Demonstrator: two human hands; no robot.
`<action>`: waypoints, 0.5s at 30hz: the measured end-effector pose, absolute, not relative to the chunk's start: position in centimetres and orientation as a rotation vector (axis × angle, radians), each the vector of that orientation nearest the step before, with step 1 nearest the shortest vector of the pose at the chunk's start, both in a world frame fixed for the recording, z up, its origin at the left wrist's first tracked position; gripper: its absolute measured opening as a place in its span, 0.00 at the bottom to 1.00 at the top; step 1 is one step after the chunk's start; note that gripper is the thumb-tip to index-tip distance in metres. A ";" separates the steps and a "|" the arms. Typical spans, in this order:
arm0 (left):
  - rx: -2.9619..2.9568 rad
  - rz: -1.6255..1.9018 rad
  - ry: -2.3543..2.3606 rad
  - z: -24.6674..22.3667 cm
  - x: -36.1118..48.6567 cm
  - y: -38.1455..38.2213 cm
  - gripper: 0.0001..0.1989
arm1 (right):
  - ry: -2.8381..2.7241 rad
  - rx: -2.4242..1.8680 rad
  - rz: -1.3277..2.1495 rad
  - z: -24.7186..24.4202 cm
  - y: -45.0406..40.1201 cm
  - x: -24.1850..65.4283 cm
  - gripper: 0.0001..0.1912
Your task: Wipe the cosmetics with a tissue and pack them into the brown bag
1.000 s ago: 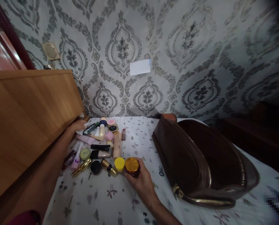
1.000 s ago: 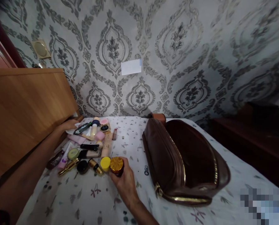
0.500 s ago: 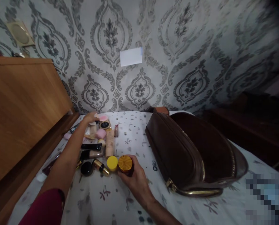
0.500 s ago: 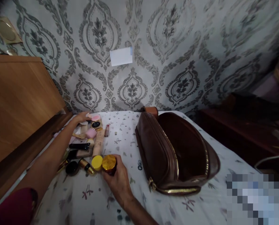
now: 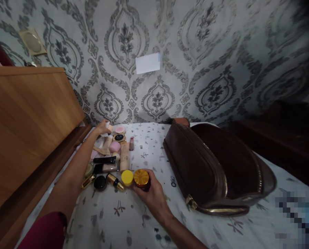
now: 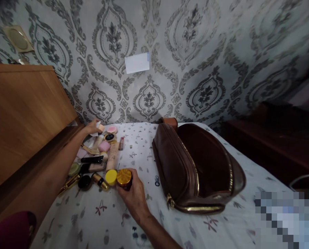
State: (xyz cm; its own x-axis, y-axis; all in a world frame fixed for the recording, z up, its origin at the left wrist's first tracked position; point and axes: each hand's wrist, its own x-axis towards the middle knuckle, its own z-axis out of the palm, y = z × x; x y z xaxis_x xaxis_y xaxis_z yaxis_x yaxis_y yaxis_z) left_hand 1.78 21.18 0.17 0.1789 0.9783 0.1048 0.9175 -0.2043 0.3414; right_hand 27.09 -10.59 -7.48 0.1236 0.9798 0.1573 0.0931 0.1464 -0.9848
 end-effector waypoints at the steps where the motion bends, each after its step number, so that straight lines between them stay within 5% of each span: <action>1: 2.291 0.372 1.891 0.7 1.8 20.9 0.28 | -1.239 -1.212 0.967 -7.4 -10.6 27.1 0.18; 4: 2.464 0.122 1.940 1.8 2.1 19.9 0.22 | -1.243 -1.205 0.997 -7.0 -10.7 27.2 0.18; 15: 2.731 -0.486 1.775 0.7 4.0 18.6 0.39 | -1.268 -1.197 0.997 -6.9 -10.8 27.3 0.18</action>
